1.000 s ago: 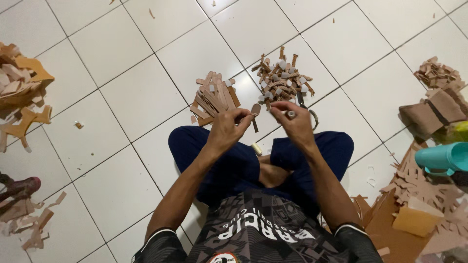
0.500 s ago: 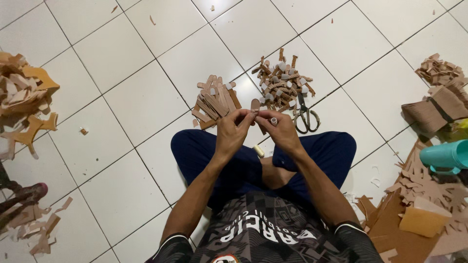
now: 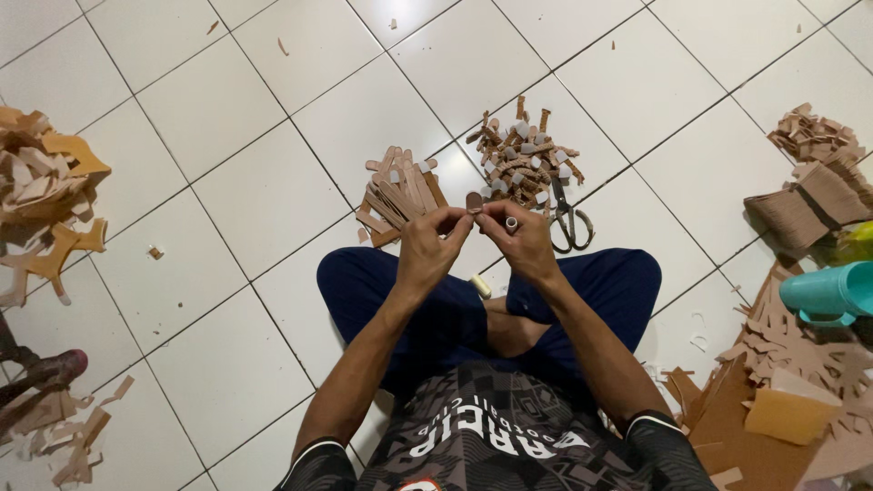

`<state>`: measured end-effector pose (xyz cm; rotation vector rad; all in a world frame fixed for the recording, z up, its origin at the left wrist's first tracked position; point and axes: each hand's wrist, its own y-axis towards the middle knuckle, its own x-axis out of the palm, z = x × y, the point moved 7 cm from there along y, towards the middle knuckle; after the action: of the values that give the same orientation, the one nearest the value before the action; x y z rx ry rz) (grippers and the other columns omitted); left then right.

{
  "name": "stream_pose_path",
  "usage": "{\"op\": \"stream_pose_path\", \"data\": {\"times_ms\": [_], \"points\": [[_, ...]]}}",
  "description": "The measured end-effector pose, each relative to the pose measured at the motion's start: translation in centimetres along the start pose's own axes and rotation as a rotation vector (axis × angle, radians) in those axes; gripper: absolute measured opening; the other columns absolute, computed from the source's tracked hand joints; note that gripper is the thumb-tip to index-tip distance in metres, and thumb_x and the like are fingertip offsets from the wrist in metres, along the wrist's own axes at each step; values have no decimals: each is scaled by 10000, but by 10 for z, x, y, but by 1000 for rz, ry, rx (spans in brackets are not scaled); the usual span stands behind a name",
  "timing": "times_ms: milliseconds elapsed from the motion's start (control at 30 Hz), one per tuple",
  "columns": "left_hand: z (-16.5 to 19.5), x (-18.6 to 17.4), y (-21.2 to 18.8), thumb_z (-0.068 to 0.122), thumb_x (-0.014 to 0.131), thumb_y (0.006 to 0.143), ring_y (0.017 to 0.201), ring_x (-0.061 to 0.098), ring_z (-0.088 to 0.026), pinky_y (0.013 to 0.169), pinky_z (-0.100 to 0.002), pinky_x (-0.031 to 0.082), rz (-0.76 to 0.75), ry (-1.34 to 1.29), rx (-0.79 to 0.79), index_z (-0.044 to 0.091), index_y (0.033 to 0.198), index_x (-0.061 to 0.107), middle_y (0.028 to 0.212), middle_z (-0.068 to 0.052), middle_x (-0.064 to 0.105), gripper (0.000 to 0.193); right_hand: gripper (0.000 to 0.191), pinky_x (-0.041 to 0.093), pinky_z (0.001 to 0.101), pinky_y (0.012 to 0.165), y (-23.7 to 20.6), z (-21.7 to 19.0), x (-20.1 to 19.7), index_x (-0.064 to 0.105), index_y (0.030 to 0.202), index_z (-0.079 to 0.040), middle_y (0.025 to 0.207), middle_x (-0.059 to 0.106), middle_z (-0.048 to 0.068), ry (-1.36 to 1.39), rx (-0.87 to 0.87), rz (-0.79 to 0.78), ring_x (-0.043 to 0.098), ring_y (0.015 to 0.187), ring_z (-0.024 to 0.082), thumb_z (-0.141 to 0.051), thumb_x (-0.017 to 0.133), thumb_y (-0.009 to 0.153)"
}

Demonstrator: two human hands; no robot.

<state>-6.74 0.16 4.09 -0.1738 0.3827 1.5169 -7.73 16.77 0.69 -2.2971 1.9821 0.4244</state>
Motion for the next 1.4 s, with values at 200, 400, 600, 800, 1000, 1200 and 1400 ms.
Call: {"op": "stream_pose_path", "data": {"times_ms": [200, 400, 600, 800, 1000, 1200, 1400], "points": [[-20, -1, 9, 276, 722, 942, 742, 780, -167, 696, -289, 620, -185, 82, -109, 22, 983, 776, 821, -92, 786, 264, 176, 502, 236, 561, -3, 9, -1, 747, 1080, -32, 843, 751, 60, -71, 41, -28, 657, 684, 101, -177, 701, 991], [-60, 24, 5, 236, 757, 976, 777, 604, -103, 738, -255, 493, -330, -558, -358, -8, 1030, 773, 860, -44, 705, 250, 144, 545, 257, 626, -21, -26, 5, 662, 1040, 11, 900, 697, 116, -420, -505, 198, 669, 764, 145, -125, 709, 1027], [-60, 30, -1, 166, 771, 918, 873, 724, -125, 805, -282, 577, -190, -623, -324, -4, 1035, 686, 935, -87, 768, 224, 179, 549, 228, 699, -18, 11, 10, 708, 1078, 14, 911, 741, 32, 280, 26, 221, 687, 810, 82, -152, 669, 1024], [-40, 15, 2, 186, 768, 898, 917, 759, -151, 856, -281, 607, -223, -463, -308, 14, 1125, 744, 974, -102, 793, 286, 209, 396, 209, 562, -18, 8, 4, 775, 1076, -9, 839, 717, 35, 169, 141, 191, 534, 662, 81, -190, 691, 1012], [-28, 11, -1, 200, 779, 890, 898, 768, -158, 843, -286, 626, -245, -336, -254, -13, 1073, 764, 959, -111, 794, 281, 215, 534, 218, 644, -7, 1, -2, 764, 1002, -23, 875, 744, 26, 57, 36, 63, 675, 757, 65, -231, 707, 994], [-47, 19, -5, 171, 783, 902, 895, 739, -145, 843, -273, 596, -5, -484, -281, -18, 1093, 758, 976, -108, 782, 270, 266, 577, 202, 823, -5, 8, 9, 744, 1126, -42, 1004, 762, 14, 305, 59, 144, 704, 924, 46, -280, 657, 1045], [-73, 25, -9, 173, 759, 940, 904, 699, -110, 833, -235, 528, -60, -710, -336, -21, 1127, 754, 994, -86, 772, 269, 230, 460, 240, 596, -3, 5, 6, 770, 1100, -19, 911, 747, 34, 9, 93, -43, 577, 740, 73, -204, 747, 965]]}}
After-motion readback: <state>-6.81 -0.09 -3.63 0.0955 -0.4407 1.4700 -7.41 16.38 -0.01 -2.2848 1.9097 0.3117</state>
